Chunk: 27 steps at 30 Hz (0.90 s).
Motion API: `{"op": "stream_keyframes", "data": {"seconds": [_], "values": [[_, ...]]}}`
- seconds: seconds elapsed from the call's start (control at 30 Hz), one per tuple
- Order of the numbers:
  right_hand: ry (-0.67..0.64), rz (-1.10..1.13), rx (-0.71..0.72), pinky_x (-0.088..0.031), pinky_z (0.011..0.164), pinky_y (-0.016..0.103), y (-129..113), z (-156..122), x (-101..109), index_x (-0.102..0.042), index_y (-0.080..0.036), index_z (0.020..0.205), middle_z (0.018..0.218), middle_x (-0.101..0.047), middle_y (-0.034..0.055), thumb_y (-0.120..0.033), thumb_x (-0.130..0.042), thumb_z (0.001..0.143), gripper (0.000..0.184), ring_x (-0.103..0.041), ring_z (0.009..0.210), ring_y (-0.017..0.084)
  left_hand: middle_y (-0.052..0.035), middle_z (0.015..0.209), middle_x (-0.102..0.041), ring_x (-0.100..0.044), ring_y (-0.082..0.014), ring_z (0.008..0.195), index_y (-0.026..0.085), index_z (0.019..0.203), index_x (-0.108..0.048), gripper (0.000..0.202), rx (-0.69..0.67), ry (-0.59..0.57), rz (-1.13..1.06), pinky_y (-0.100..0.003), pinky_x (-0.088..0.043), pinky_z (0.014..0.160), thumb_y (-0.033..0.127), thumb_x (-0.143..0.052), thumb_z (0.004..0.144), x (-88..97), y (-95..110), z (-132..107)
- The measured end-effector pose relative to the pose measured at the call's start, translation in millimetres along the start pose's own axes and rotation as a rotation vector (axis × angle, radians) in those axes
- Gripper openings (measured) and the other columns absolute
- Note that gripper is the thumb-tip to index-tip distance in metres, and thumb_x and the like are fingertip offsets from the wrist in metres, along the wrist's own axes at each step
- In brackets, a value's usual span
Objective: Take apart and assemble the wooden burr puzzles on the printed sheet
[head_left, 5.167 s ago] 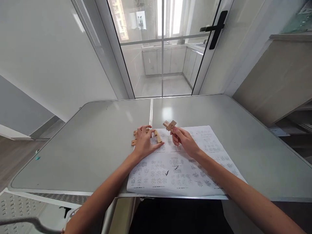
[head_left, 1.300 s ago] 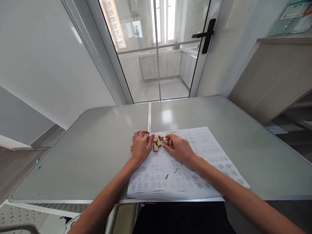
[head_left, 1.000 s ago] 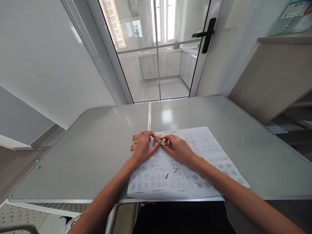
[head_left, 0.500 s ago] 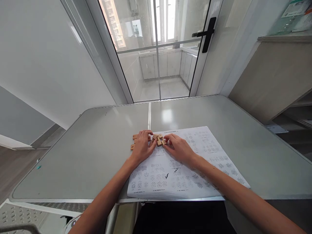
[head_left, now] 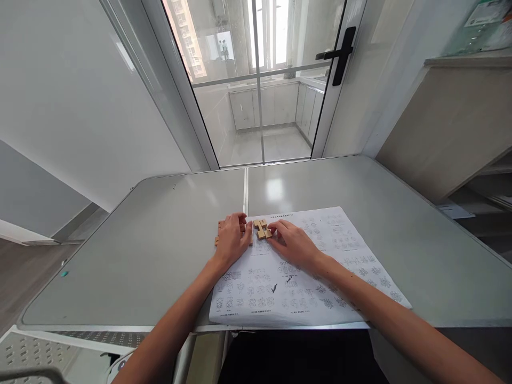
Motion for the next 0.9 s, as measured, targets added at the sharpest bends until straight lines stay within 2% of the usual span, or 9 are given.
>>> {"op": "stream_keyframes", "data": {"seconds": [0.13,0.23,0.33,0.47,0.57,0.73,0.9], "values": [[-0.015,-0.009,0.024,-0.057,0.078,0.039,-2.7,0.0,-0.8,-0.064,-0.023,0.116,0.112,-0.072,0.0078,-0.018,-0.064,0.097,0.020,-0.069,0.094,0.024,-0.0094,0.105,-0.072,-0.065,-0.0286,0.103,0.021,0.109,-0.056,0.015,0.022,0.010,0.002,-0.050,-0.047,0.097,0.030,-0.044,0.107,1.3,-2.2,1.3],[-0.020,0.019,0.107,-0.060,0.092,0.046,-10.4,-0.4,0.8,-0.064,-0.026,0.124,0.126,-0.072,0.0089,-0.015,-0.066,0.095,0.031,-0.068,0.115,0.028,-0.0091,0.107,-0.072,-0.064,-0.0278,0.105,0.022,0.109,-0.057,0.016,0.008,-0.005,-0.024,-0.048,-0.048,0.097,0.030,-0.043,0.108,1.1,-0.6,1.0],[-0.059,0.044,0.207,-0.057,0.105,0.054,-19.7,-2.3,-1.2,-0.061,-0.028,0.137,0.137,-0.070,0.0086,-0.012,-0.064,0.096,0.044,-0.063,0.128,0.029,-0.0100,0.116,-0.069,-0.062,-0.0289,0.113,0.023,0.119,-0.056,0.021,-0.074,-0.061,-0.074,-0.046,-0.051,0.097,0.038,-0.054,0.104,-0.6,9.5,-1.0],[-0.094,0.074,0.256,-0.054,0.110,0.055,-25.8,-4.4,-4.3,-0.057,-0.028,0.143,0.142,-0.068,0.0084,-0.008,-0.055,0.098,0.049,-0.063,0.132,0.028,-0.0106,0.126,-0.065,-0.059,-0.0312,0.120,0.024,0.128,-0.054,0.045,-0.216,-0.143,-0.075,-0.047,-0.052,0.102,0.041,-0.073,0.091,-1.5,27.3,-5.3],[-0.047,0.096,0.226,-0.056,0.108,0.052,-25.0,-3.0,0.3,-0.058,-0.027,0.138,0.140,-0.069,0.0083,-0.008,-0.051,0.100,0.042,-0.065,0.129,0.027,-0.0100,0.126,-0.066,-0.058,-0.0322,0.122,0.025,0.126,-0.056,0.047,-0.256,-0.190,-0.043,-0.048,-0.051,0.104,0.039,-0.078,0.087,-4.6,31.1,-6.6],[0.031,0.054,0.175,-0.061,0.090,0.045,-23.1,-0.1,10.1,-0.064,-0.024,0.121,0.120,-0.074,0.0094,-0.009,-0.050,0.100,0.030,-0.072,0.107,0.026,-0.0095,0.128,-0.067,-0.058,-0.0327,0.125,0.027,0.128,-0.057,0.038,-0.220,-0.179,0.003,-0.050,-0.050,0.104,0.038,-0.072,0.095,-10.1,20.7,-4.0],[0.034,0.037,0.220,-0.057,0.076,0.036,-28.1,-1.9,10.4,-0.067,-0.024,0.111,0.107,-0.074,0.0076,-0.011,-0.047,0.103,0.025,-0.071,0.089,0.022,-0.0102,0.138,-0.063,-0.056,-0.0333,0.129,0.028,0.132,-0.055,0.049,-0.224,-0.140,-0.010,-0.052,-0.047,0.109,0.038,-0.080,0.091,-6.5,20.7,-3.3]]}}
Point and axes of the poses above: each hand's wrist, its own z-axis towards the middle knuckle, its own x-axis out of the back of the hand, y = z × x, the point moved 9 cm from there along z, towards the middle knuckle
